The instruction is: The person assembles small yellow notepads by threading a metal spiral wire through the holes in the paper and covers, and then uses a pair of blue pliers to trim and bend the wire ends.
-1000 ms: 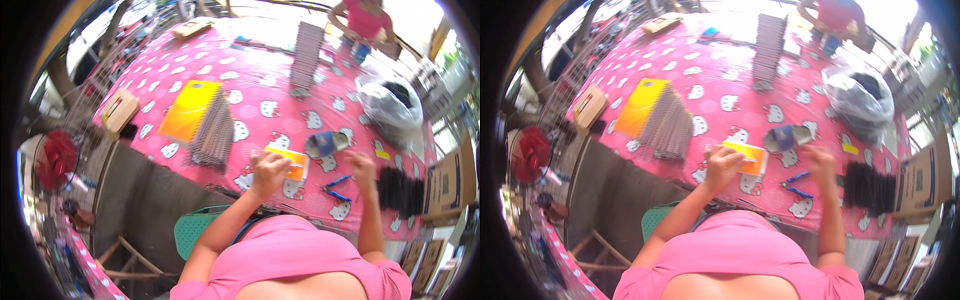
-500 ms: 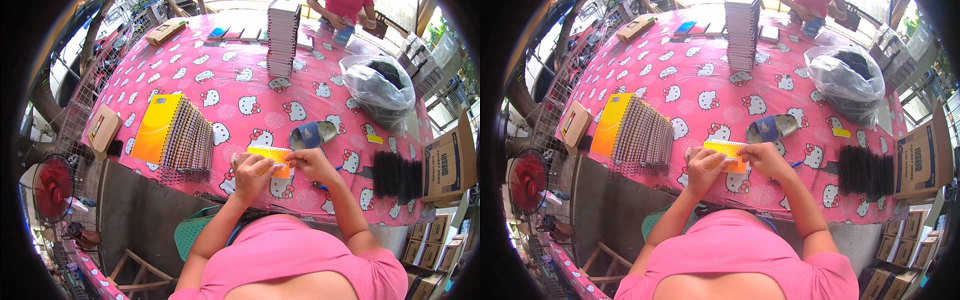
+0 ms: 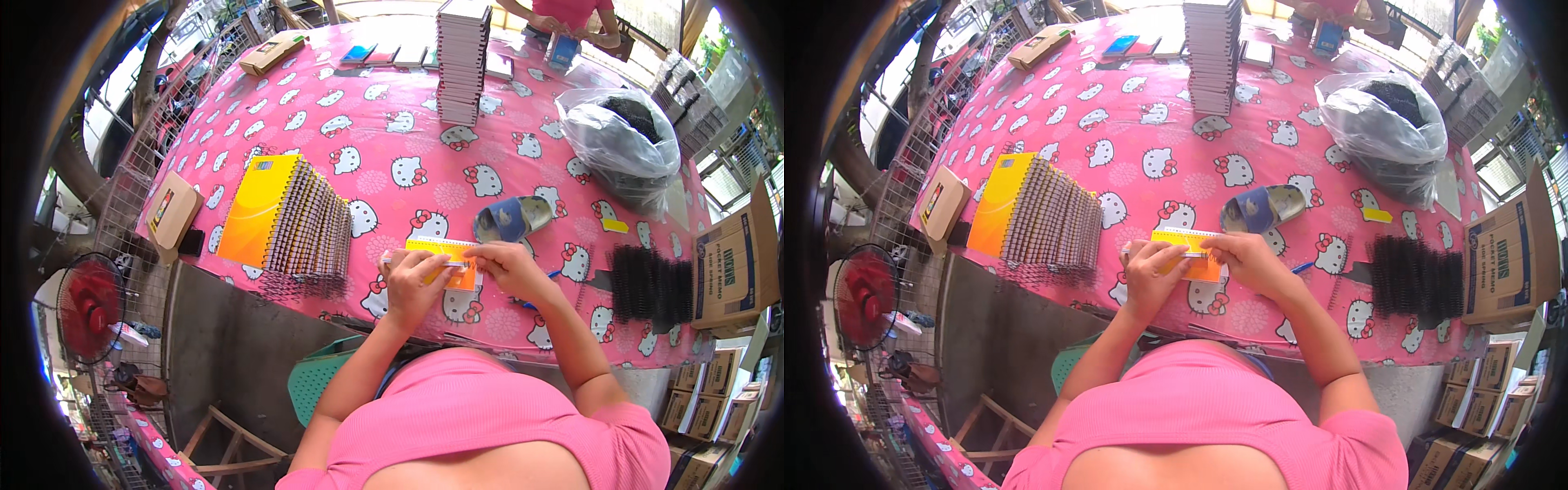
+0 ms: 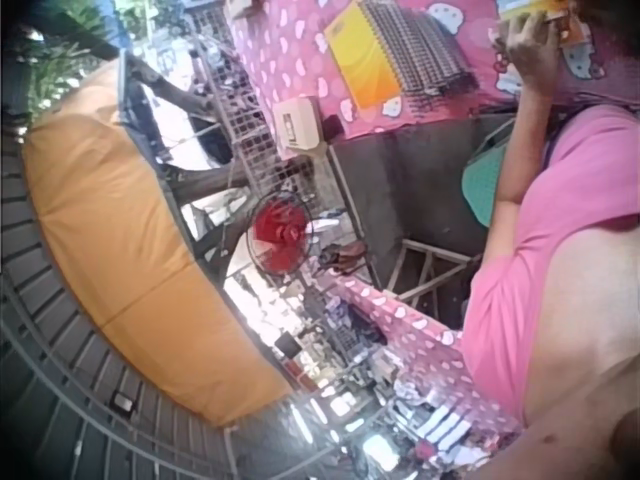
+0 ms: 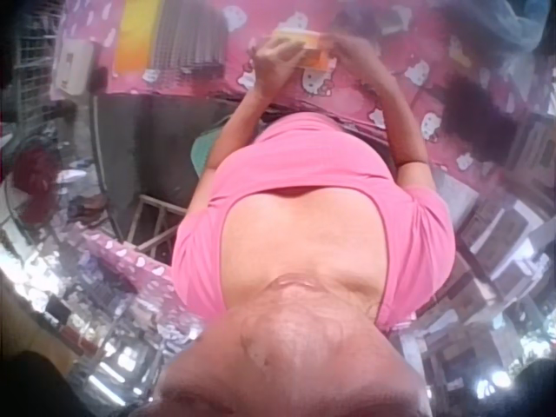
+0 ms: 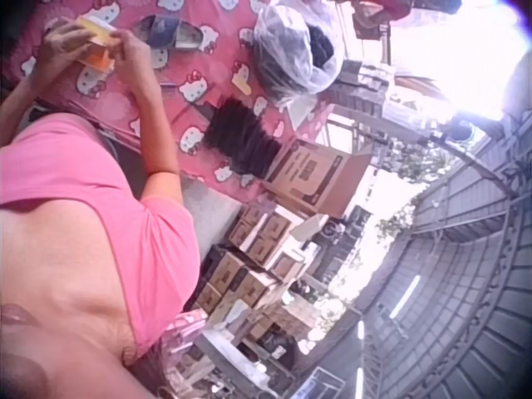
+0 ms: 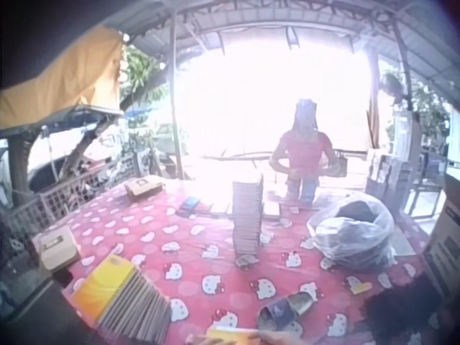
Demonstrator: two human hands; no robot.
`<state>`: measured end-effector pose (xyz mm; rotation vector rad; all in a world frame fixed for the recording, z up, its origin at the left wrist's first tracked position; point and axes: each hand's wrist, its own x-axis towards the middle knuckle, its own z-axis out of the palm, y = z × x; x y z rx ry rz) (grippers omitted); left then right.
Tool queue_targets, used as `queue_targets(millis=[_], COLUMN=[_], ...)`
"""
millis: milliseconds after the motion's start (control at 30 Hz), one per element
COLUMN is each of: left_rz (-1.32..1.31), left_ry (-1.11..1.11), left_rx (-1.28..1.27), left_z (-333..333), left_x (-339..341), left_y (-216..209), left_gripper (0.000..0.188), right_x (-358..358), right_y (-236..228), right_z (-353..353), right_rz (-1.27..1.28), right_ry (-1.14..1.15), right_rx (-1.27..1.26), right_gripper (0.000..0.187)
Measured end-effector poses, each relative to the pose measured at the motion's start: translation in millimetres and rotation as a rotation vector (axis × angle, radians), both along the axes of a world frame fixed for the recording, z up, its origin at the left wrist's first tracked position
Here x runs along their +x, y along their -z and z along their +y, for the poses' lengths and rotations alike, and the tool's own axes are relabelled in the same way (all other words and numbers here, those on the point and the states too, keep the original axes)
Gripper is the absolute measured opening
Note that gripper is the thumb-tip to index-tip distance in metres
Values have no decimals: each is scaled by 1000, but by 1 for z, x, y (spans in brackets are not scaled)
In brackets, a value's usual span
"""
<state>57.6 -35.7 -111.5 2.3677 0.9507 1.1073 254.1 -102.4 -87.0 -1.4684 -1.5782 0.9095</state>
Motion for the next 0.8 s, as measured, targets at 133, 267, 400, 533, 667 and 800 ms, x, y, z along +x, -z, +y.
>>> queue_targets(millis=[133,267,400,533,667,800], left_rz=[-41,-26,-10,-36,-13,-19], left_ry=[-6,14,15,29,40,81], left_rx=[-63,-46,-30,-68,-107,-107], left_z=[3,2,3,5,3,4], left_x=[-3,-4,-3,-4,-11,-8], left_y=[8,3,1,10,11,12], left_gripper=[23,21,21,21,19,24], right_x=[-21,-23,-31,-39,6,97], right_y=[-3,-13,-8,-8,-6,28], right_z=[-2,-3,-2,2,13,10], right_rz=[-247,-341,-451,-507,-436,-793], right_ry=[121,115,166,173,163,362], right_rx=[116,65,139,182,58,167], right_gripper=[20,22,19,16,29,57])
